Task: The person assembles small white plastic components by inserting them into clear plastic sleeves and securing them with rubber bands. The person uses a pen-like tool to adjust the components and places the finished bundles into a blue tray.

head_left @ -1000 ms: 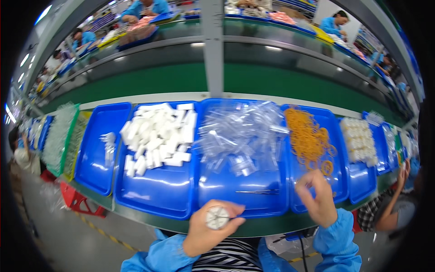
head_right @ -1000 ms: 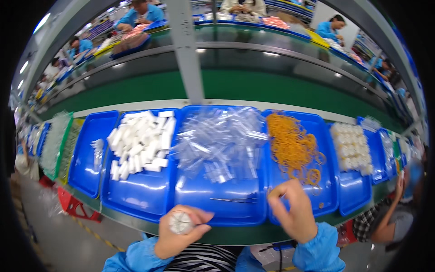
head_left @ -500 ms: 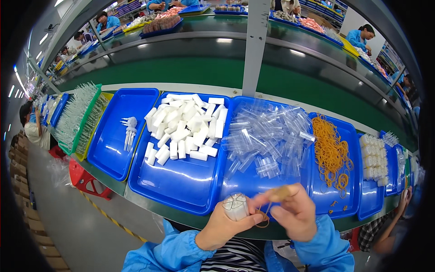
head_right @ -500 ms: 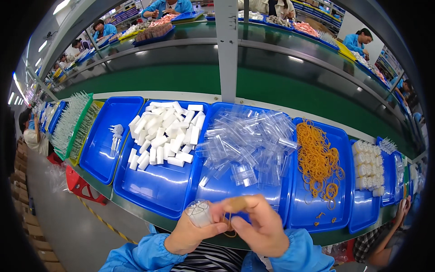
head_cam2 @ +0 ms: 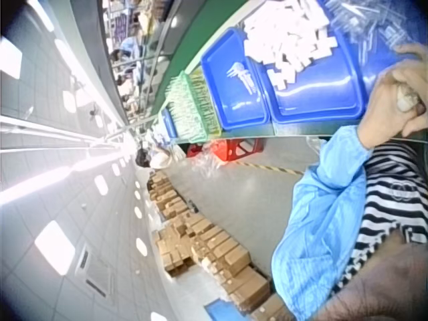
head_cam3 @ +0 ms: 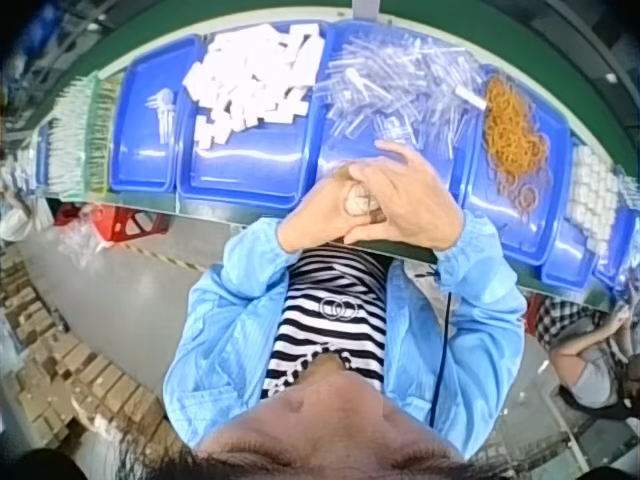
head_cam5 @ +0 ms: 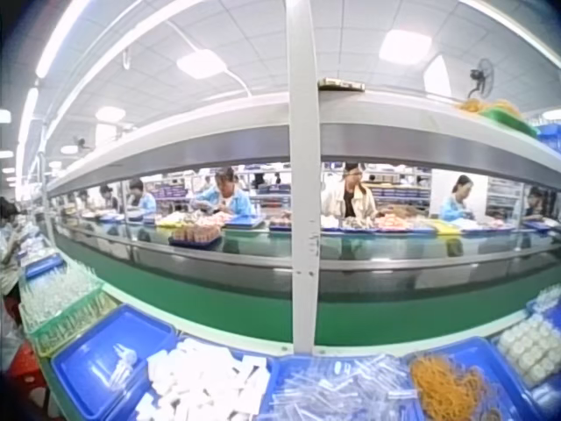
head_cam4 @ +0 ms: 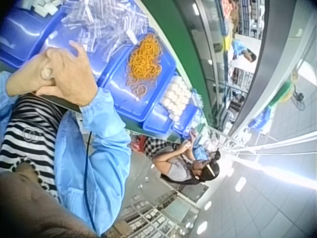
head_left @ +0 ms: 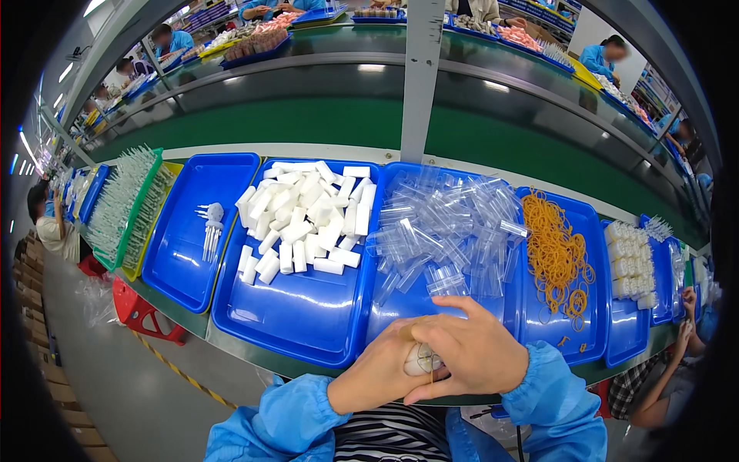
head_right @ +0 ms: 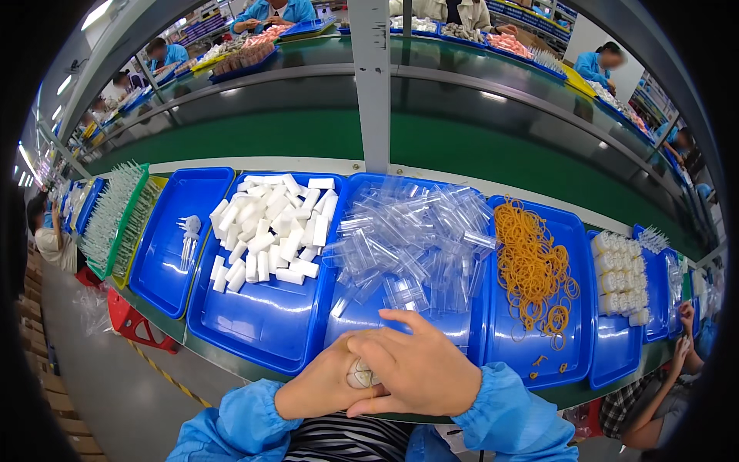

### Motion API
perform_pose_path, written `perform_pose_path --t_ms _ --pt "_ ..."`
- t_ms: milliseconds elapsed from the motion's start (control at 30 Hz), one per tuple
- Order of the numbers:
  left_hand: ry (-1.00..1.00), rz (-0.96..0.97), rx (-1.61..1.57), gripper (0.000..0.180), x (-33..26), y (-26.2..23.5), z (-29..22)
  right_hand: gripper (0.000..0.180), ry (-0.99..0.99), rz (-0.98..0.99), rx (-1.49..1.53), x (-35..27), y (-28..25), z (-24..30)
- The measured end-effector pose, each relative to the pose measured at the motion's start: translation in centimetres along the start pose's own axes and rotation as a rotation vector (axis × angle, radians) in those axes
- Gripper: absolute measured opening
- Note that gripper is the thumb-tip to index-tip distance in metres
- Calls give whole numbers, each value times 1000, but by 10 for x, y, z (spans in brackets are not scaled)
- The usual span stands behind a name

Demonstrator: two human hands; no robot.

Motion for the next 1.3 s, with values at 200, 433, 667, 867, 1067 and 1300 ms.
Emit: perform_pose_path --t_ms 200,433,667,867,1067,1300 --pt "196 -8 392 47 0 -2 -7 66 -58 -131 10 0 -20 21" --pt "-1 -56 376 37 -3 -16 -12 71 84 -45 -198 -10 -7 -22" --pt "-168 -34 -473 26 -17 -40 -9 48 -32 -213 -260 -42 -26 -17" --pt "-50 -516 -815 26 -11 -68 16 69 124 -282 1521 -45 -26 -12" --pt "515 -263 -316 43 -10 -26 -61 67 615 -804 1436 -42 -24 -60" --pt "270 -219 -226 51 -16 3 -35 76 449 -473 861 -30 0 -66"
Point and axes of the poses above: each hand's wrist, its own x-axis towards the middle knuckle, its own y-axis out of the palm, z = x × y, the point moved 10 cm from there along x, towards the middle knuckle, and after that the axes turned 9 degrees about -x, right-handed, at the moved point
